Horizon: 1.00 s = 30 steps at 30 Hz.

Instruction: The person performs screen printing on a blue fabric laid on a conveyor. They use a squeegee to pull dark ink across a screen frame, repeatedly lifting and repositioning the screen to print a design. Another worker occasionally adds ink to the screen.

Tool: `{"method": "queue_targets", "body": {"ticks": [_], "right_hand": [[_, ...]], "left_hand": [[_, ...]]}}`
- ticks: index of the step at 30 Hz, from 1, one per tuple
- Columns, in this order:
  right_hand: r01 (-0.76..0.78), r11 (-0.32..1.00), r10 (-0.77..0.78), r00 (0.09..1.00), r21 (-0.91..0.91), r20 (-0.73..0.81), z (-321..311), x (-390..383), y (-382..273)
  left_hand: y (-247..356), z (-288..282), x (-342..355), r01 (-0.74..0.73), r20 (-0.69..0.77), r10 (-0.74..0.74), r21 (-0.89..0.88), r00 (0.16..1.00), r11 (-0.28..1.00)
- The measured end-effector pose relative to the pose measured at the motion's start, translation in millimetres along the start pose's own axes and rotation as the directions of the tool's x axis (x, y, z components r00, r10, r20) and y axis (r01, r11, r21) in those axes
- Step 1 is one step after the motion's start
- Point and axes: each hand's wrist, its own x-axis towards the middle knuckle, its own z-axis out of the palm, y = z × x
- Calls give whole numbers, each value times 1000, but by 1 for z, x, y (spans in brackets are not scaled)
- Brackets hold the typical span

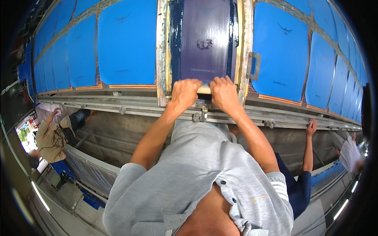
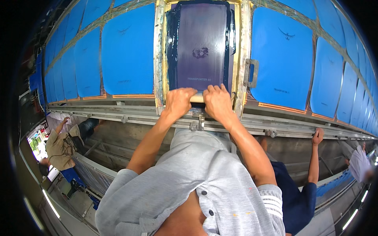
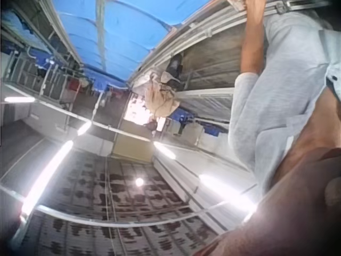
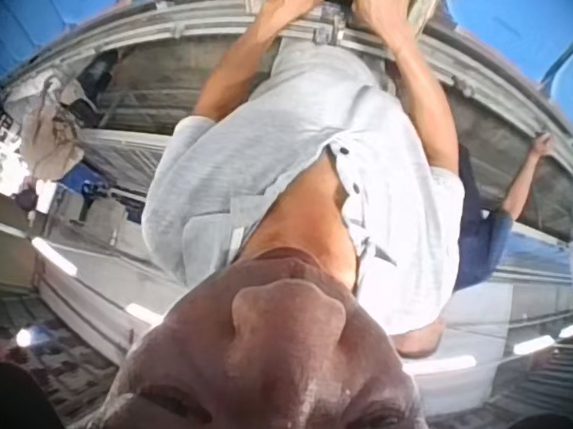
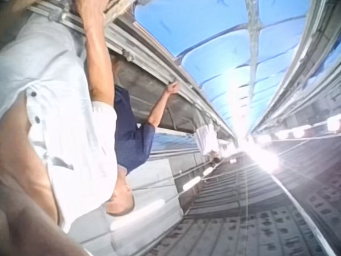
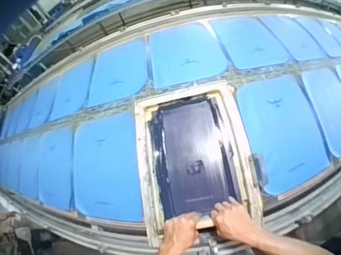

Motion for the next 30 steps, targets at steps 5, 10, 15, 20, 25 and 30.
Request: {"method": "queue_targets", "body": {"ticks": [5,10,15,20,25,30], "right_hand": [[-36,993,27,996,108,83,4,-25,-18],[-60,998,59,997,4,46,-39,87,42],[-117,988,122,992,-104,43,-83,217,118],[-103,991,110,991,-91,82,-118,299,163],[-114,980,121,992,-161,31,-103,312,172],[-51,996,48,998,-77,-34,-75,226,120]], "left_hand": [[8,-7,-28,67,168,-63,-19,984,998],[-26,-57,93,16,68,-23,96,997,995],[-70,-93,239,39,83,-63,262,995,964],[-93,-120,330,56,95,-87,284,992,957],[-105,-111,341,46,76,-75,326,994,944],[-81,-90,244,-20,65,3,252,998,967]]}}
